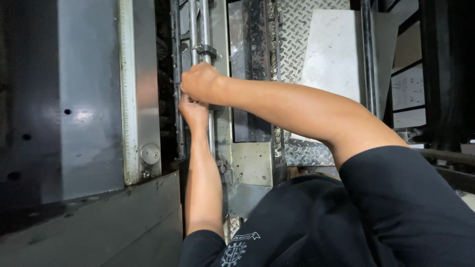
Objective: Adjusting components within an offset printing machine.
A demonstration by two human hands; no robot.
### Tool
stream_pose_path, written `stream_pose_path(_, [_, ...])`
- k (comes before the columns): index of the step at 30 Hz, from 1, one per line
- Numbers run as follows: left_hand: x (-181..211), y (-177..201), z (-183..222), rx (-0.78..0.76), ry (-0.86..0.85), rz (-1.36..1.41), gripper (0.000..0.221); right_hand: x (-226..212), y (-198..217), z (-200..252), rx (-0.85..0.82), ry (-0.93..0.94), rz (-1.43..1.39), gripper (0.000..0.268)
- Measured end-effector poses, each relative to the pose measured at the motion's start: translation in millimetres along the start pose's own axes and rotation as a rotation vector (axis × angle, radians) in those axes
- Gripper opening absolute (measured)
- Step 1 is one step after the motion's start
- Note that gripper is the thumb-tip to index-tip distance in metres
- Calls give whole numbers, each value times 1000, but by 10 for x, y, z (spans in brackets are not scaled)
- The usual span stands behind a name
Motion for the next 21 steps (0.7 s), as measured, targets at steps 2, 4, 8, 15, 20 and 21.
stream_pose_path(2, [109,-25,-4,13,-9,26,33,27,-128,-65,14,8,21,15])
stream_pose_path(4, [256,-58,-6,-11,27,-24,33,66,-304,-169,76,120,-35,14])
stream_pose_path(8, [161,-25,-4,5,9,-65,31,30,-145,-100,114,110,-47,12])
stream_pose_path(15, [263,-45,-8,40,-31,-246,27,30,-183,-116,77,65,-60,12])
stream_pose_path(20, [287,-75,-4,16,67,22,40,70,-19,-60,61,147,-56,14])
stream_pose_path(21, [87,-21,0,7,36,-33,35,63,32,-28,22,112,-36,15])
Point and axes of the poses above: each hand's wrist, its own z-axis away from the middle knuckle, its own y-axis out of the back of the hand, x = y × z, the point moved 1 cm from there along -z, towards the middle knuckle, and after that the axes turned 7 degrees about -y, right-handed, at the moved point
